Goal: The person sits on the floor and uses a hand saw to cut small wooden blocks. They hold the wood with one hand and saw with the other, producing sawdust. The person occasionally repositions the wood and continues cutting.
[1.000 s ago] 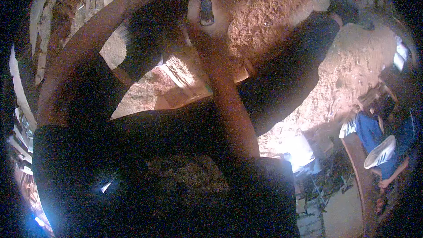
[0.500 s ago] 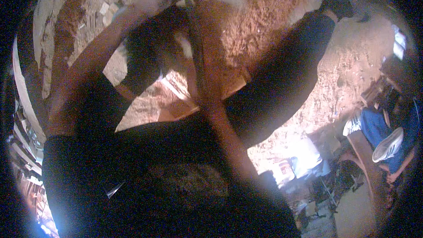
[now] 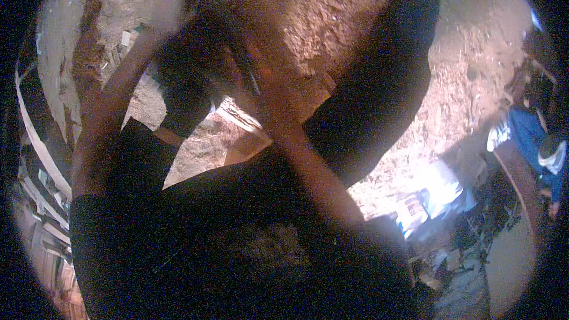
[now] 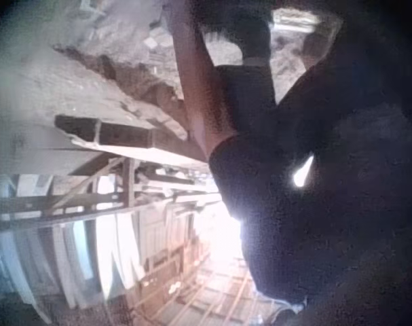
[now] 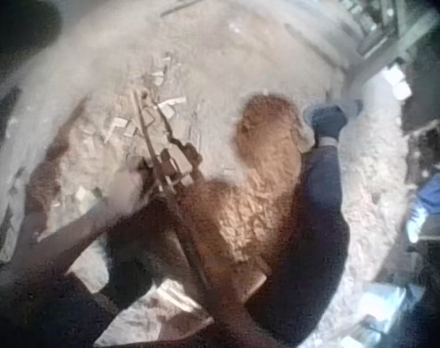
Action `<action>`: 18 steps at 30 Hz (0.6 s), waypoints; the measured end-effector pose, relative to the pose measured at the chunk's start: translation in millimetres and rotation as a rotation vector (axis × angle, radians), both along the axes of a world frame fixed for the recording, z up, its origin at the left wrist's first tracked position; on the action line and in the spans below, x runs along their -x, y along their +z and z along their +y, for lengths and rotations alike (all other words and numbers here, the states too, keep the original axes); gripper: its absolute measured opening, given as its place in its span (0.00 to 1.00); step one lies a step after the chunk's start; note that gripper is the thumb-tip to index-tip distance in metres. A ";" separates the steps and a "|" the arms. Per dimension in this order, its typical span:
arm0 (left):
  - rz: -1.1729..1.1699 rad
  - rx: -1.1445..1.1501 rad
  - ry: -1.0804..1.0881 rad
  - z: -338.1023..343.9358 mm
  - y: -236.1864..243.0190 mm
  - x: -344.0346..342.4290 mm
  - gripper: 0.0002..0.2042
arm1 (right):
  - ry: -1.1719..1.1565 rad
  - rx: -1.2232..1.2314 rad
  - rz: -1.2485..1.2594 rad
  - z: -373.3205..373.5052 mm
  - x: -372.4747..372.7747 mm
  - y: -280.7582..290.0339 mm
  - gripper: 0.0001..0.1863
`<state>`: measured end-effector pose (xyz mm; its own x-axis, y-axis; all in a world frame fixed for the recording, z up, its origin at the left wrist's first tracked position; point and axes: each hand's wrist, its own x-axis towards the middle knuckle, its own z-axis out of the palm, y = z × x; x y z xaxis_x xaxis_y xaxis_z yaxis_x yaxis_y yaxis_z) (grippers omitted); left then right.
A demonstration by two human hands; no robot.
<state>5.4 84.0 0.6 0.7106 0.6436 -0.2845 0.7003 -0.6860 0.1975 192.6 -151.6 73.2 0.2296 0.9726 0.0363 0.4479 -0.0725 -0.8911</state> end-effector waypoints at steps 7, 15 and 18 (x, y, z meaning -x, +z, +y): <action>-0.176 -0.209 0.005 -15.9 30.8 -31.2 0.15 | -0.028 0.146 -0.011 -27.9 -6.9 9.6 0.18; -0.117 -0.123 -0.006 -9.5 -3.2 -8.4 0.21 | 0.025 0.185 0.021 68.0 -4.2 26.0 0.22; -0.164 -0.256 -0.024 -1.5 -6.7 -16.3 0.21 | 0.055 0.071 -0.011 -11.6 -4.9 -0.6 0.20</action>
